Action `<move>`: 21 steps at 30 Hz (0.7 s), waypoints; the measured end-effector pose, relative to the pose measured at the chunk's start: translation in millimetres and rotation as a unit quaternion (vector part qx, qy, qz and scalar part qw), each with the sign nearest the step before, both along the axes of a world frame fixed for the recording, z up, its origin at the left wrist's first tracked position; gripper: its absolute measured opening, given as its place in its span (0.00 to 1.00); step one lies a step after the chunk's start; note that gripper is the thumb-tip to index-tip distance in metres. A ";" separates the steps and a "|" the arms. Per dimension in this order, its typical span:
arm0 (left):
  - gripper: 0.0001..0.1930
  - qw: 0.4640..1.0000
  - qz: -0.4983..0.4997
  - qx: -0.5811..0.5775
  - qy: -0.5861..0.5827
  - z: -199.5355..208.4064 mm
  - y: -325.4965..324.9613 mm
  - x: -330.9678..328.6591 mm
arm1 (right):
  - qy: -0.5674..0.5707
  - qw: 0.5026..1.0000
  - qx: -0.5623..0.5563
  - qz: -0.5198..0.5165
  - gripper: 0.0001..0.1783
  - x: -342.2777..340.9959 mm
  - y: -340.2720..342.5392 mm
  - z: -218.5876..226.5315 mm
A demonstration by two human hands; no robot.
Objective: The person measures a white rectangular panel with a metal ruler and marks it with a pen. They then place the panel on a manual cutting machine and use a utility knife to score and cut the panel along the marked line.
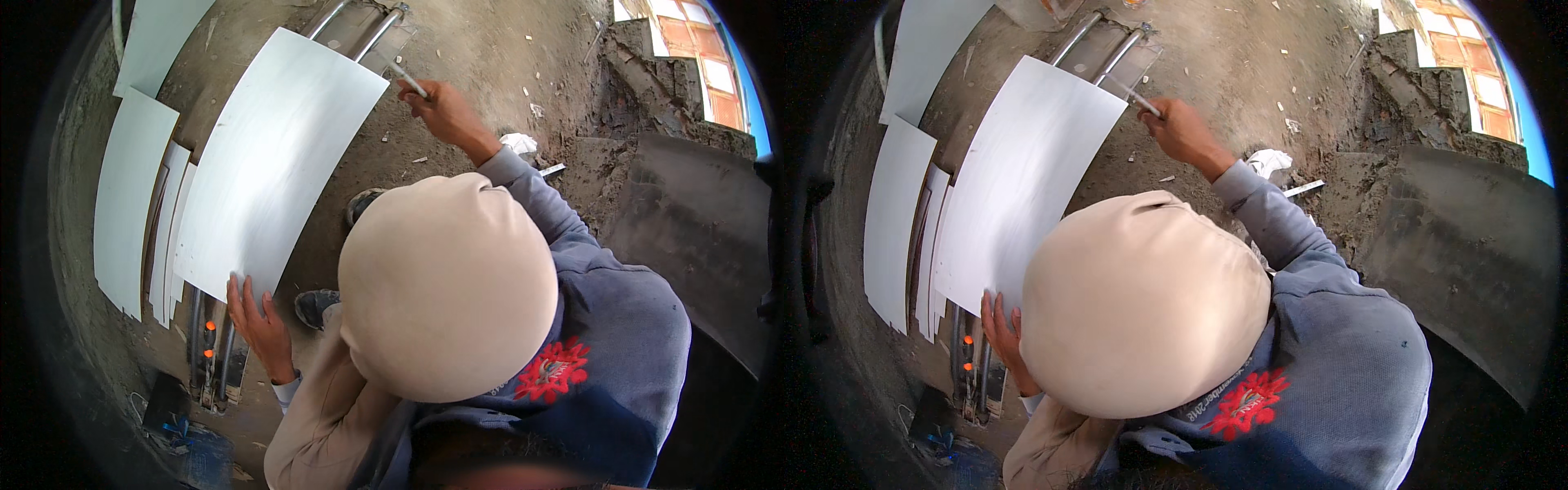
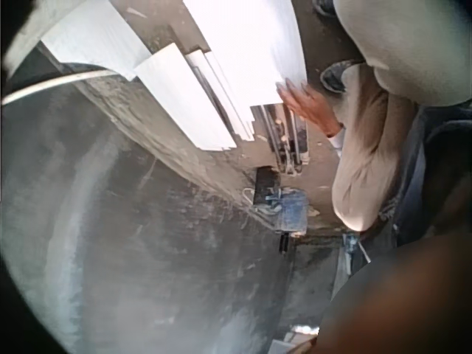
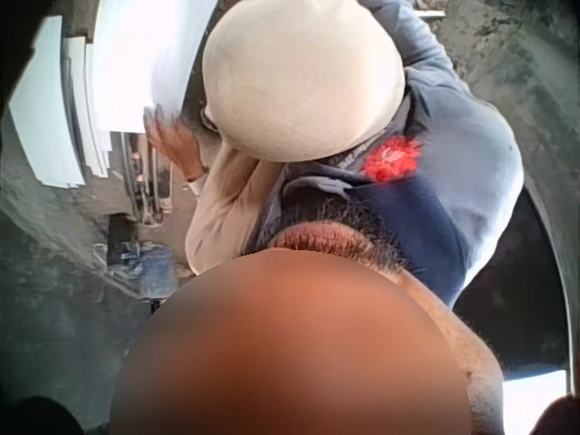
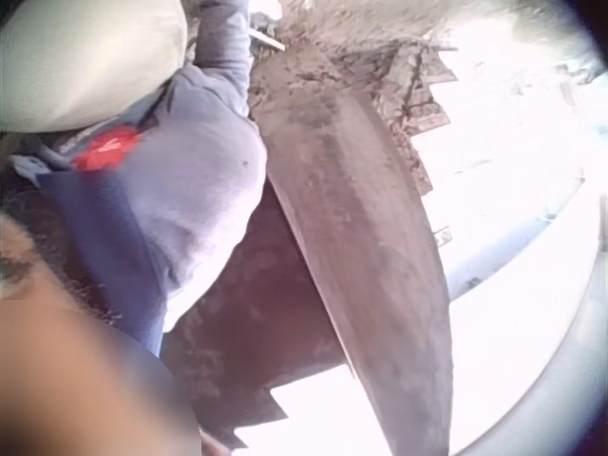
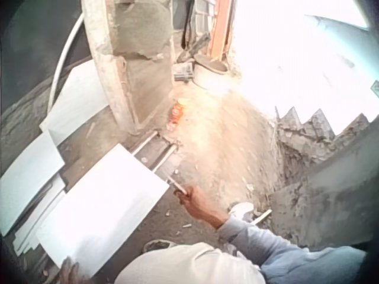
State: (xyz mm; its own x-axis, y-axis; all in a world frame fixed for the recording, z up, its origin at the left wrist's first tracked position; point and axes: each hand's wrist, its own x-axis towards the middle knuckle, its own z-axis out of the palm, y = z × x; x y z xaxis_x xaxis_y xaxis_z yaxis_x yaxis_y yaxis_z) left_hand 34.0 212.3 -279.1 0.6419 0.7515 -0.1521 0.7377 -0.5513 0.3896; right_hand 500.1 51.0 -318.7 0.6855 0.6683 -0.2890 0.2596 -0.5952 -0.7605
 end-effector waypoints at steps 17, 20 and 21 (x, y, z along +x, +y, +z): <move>0.21 0.988 0.060 -0.103 -0.101 16.7 12.9 32.0 | -0.209 0.958 0.003 0.195 0.32 -92.3 33.3 61.8; 0.22 0.933 0.122 -0.253 -0.227 23.3 21.1 49.4 | -0.134 0.948 0.017 0.288 0.33 -101.2 50.0 62.3; 0.22 0.902 0.141 -0.306 -0.270 24.7 23.4 54.9 | -0.147 0.938 0.014 0.314 0.32 -103.1 55.4 59.5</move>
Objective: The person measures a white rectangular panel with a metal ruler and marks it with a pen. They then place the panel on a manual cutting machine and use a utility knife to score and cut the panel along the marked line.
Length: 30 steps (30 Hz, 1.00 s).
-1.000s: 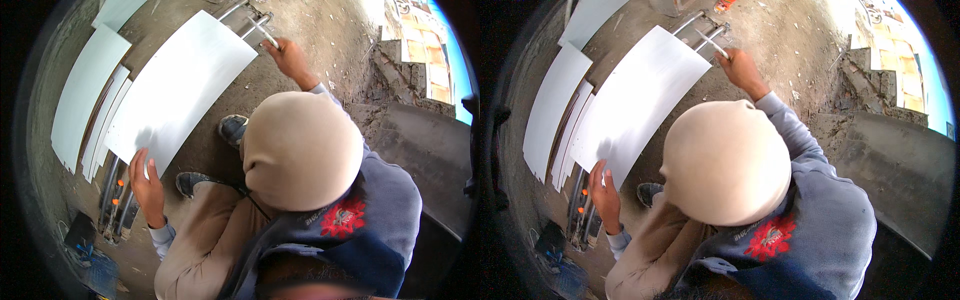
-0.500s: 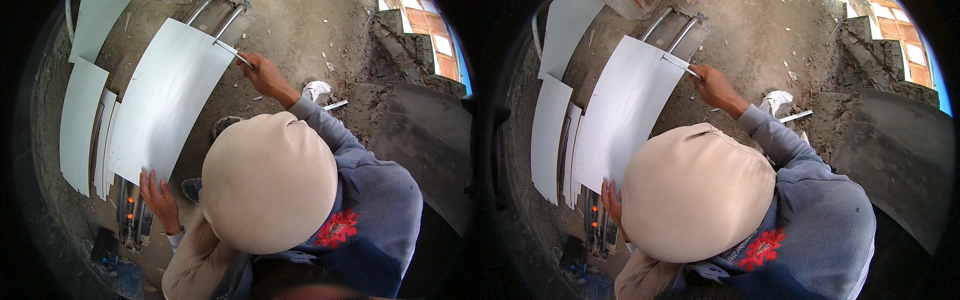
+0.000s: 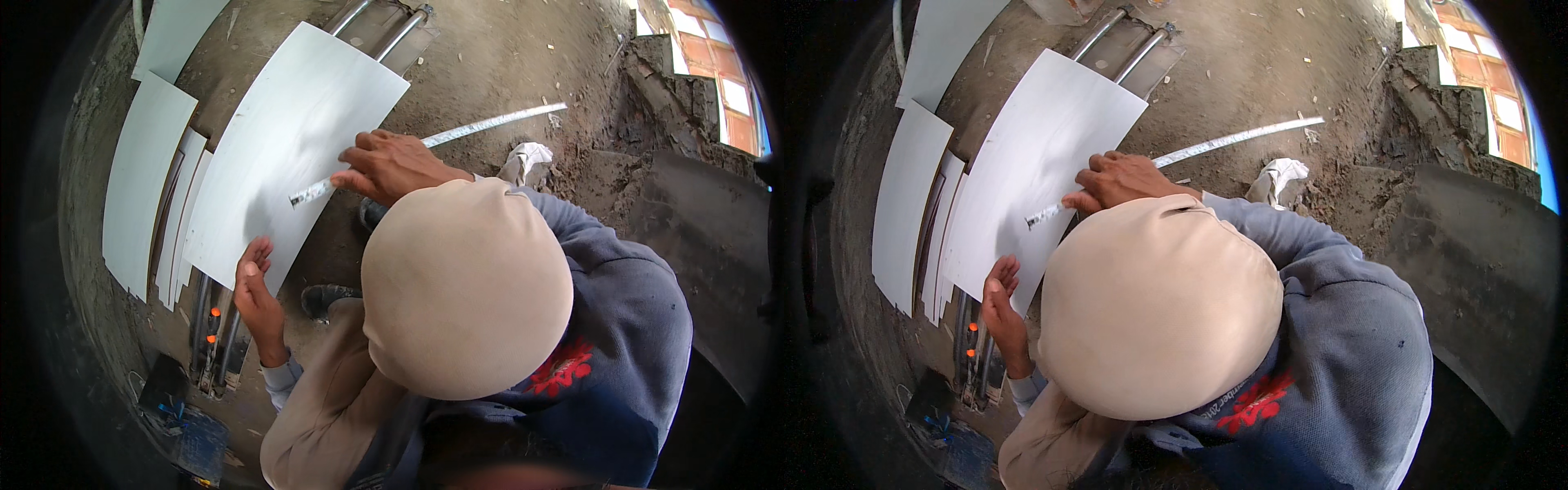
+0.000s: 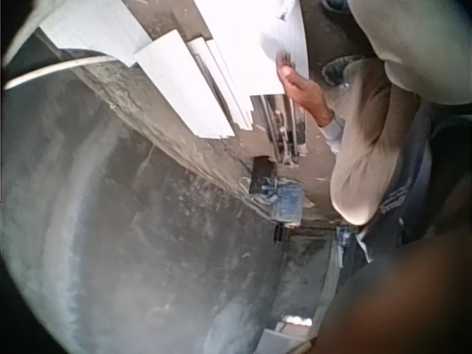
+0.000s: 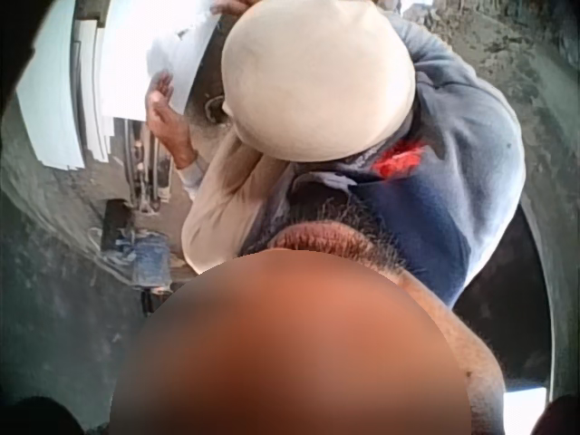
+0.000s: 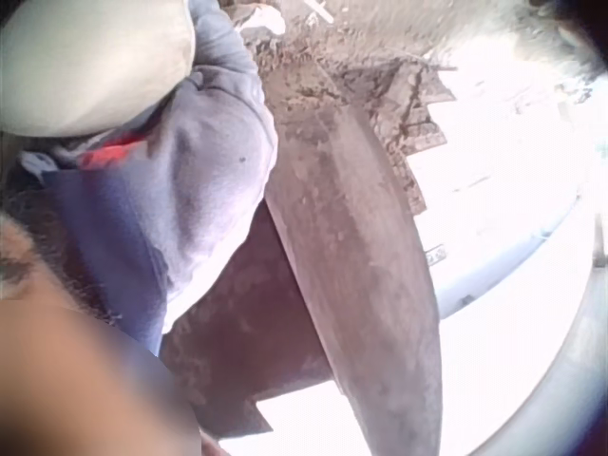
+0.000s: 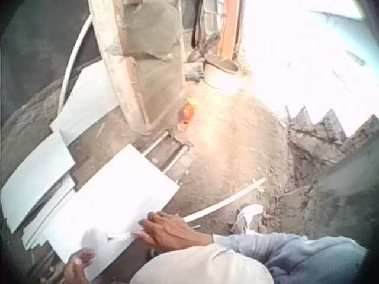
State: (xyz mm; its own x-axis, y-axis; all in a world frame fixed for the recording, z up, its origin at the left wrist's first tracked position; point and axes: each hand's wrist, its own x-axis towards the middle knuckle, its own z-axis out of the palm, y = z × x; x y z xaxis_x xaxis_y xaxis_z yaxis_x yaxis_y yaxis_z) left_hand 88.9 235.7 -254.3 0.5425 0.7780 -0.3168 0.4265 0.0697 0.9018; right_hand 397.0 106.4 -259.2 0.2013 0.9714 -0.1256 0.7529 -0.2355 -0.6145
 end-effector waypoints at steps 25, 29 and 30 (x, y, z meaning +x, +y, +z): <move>0.08 0.991 -0.061 0.100 0.058 -12.1 -17.5 -6.0 | -0.022 0.983 -0.010 0.183 0.13 -27.5 38.3 9.1; 0.09 0.981 -0.025 0.136 0.137 -18.0 -7.8 -23.6 | -0.024 0.981 -0.083 0.175 0.12 8.3 48.0 16.3; 0.09 0.981 -0.012 0.146 0.129 -21.1 -4.0 -30.1 | -0.028 0.981 -0.099 0.167 0.12 17.7 50.9 16.6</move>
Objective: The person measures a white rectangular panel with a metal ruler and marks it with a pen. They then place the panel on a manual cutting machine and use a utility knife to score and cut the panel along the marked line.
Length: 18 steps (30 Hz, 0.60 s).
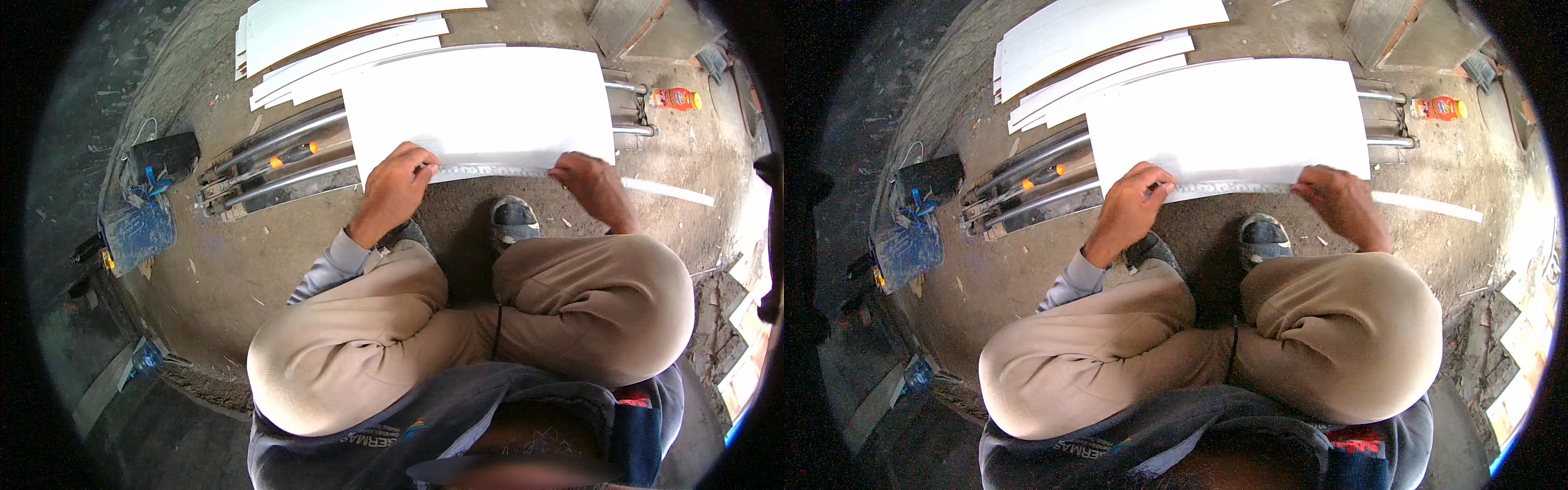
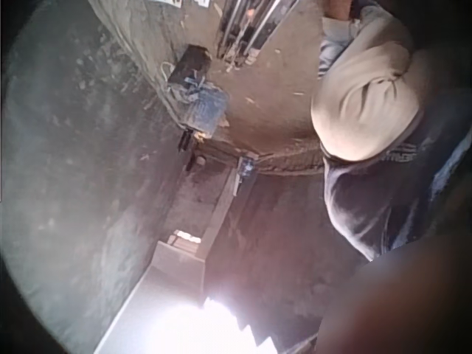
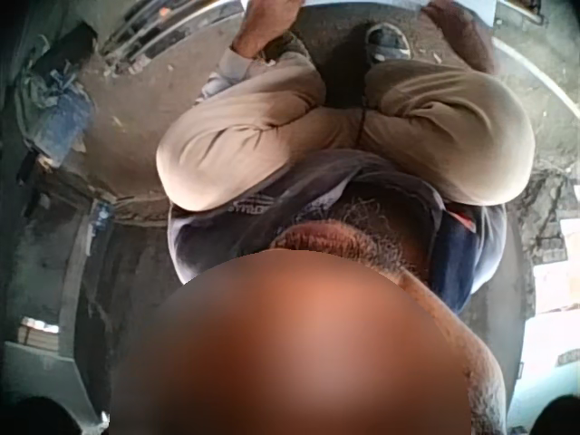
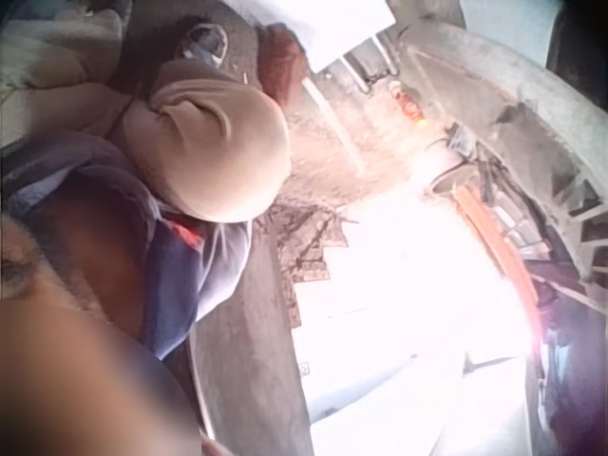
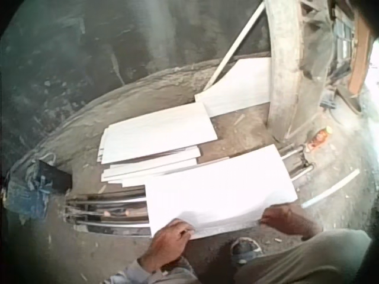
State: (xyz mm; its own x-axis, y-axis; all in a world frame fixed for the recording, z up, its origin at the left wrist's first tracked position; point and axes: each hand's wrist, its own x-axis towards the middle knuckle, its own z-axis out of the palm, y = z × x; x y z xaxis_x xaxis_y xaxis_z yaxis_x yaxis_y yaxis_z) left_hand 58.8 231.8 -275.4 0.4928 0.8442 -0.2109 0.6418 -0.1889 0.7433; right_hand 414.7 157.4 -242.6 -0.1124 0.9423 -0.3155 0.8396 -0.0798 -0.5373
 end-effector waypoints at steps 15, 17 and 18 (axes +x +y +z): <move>0.09 0.992 0.002 0.125 -0.004 -29.5 112.9 31.1 | -0.063 0.981 0.178 0.045 0.08 142.1 134.8 -27.1; 0.09 0.989 -0.009 0.150 0.016 -32.3 128.9 40.9 | -0.033 0.991 0.128 0.006 0.07 150.8 151.0 -35.1; 0.08 0.988 -0.006 0.153 0.002 -34.1 134.5 43.8 | -0.019 0.994 0.104 -0.012 0.07 155.7 156.7 -38.9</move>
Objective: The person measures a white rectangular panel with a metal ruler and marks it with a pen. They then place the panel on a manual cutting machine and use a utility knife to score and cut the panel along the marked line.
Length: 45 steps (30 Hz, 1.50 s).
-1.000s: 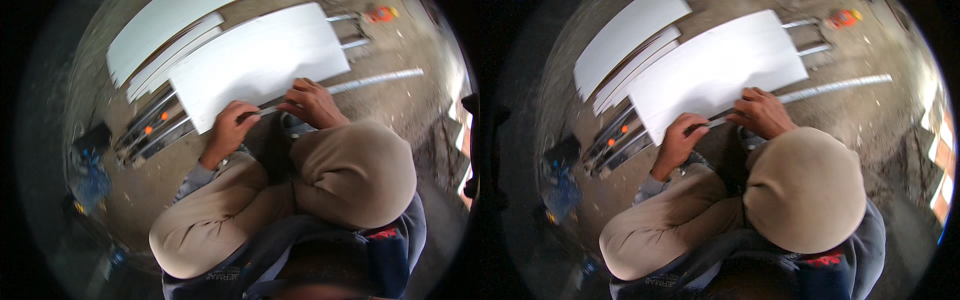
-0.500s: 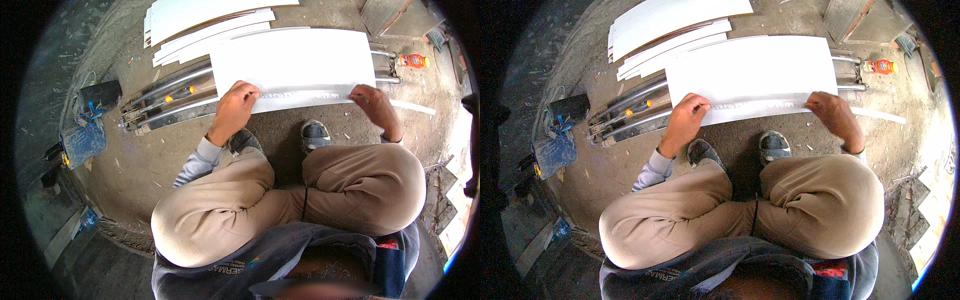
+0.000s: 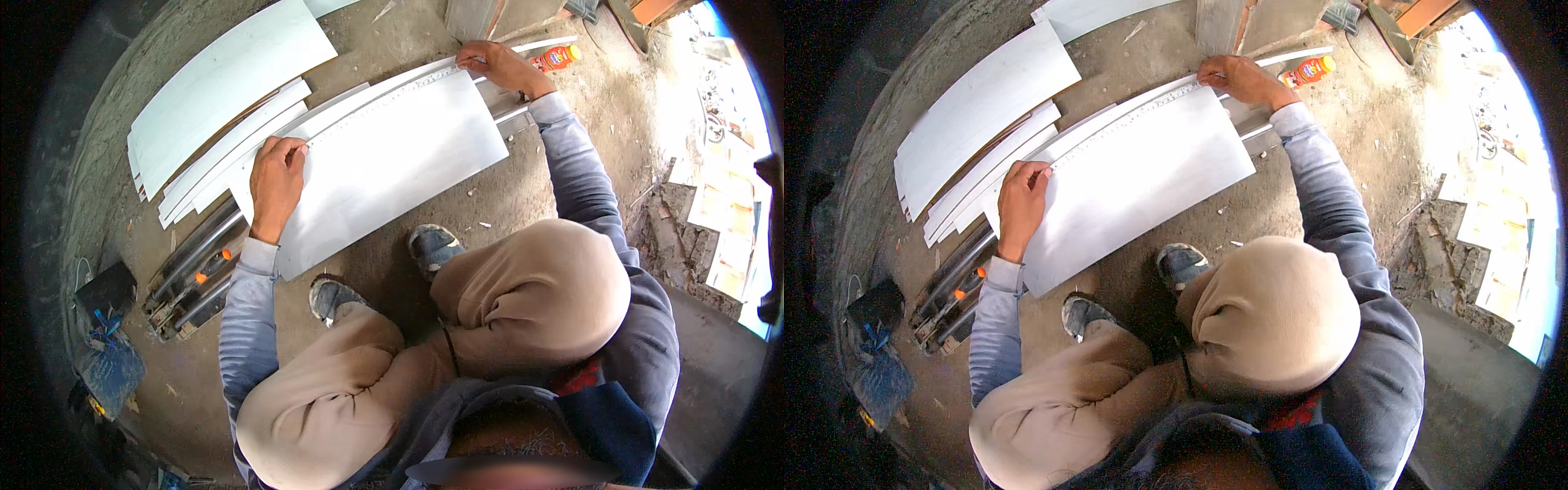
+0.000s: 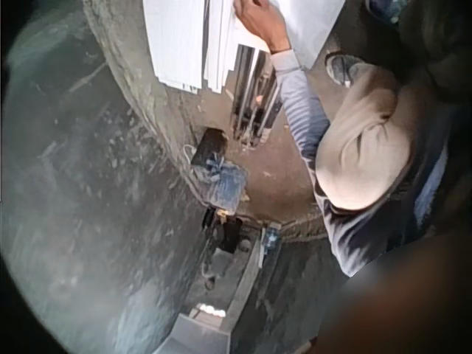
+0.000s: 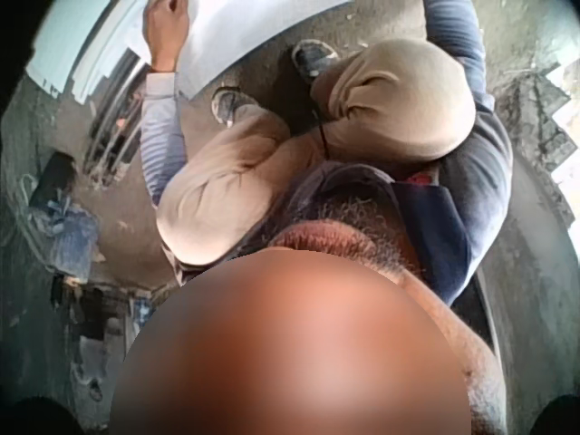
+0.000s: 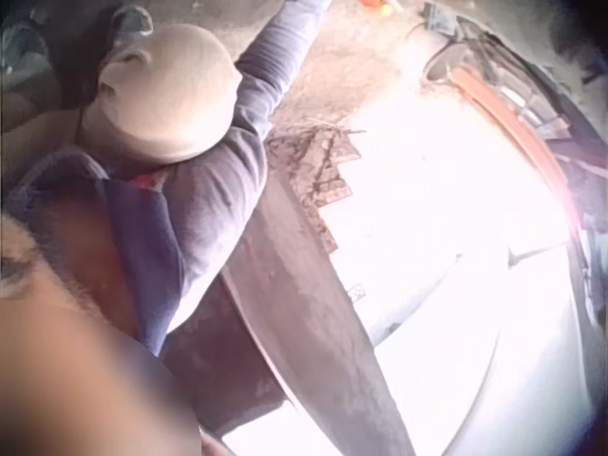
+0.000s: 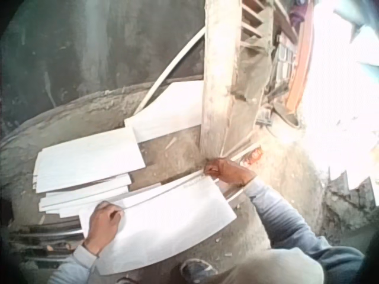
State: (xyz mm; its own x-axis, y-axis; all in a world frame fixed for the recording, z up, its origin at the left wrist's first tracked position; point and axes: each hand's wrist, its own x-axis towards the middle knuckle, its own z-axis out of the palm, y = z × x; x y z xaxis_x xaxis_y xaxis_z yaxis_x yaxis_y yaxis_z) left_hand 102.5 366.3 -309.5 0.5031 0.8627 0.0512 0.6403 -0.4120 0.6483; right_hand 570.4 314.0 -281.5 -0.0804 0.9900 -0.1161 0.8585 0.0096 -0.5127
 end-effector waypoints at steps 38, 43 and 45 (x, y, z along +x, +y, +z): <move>0.05 0.992 0.040 0.047 -0.113 -59.0 29.3 18.9 | 0.083 0.991 -0.068 -0.077 0.30 123.7 -50.0 -71.0; 0.09 0.997 0.036 0.048 -0.058 -78.1 39.1 -14.8 | 0.007 1.000 -0.022 0.005 0.28 66.5 -21.5 -46.1; 0.07 0.988 0.029 -0.013 -0.151 -62.0 40.0 -30.7 | -0.011 0.999 0.006 0.053 0.25 45.9 -5.4 -35.7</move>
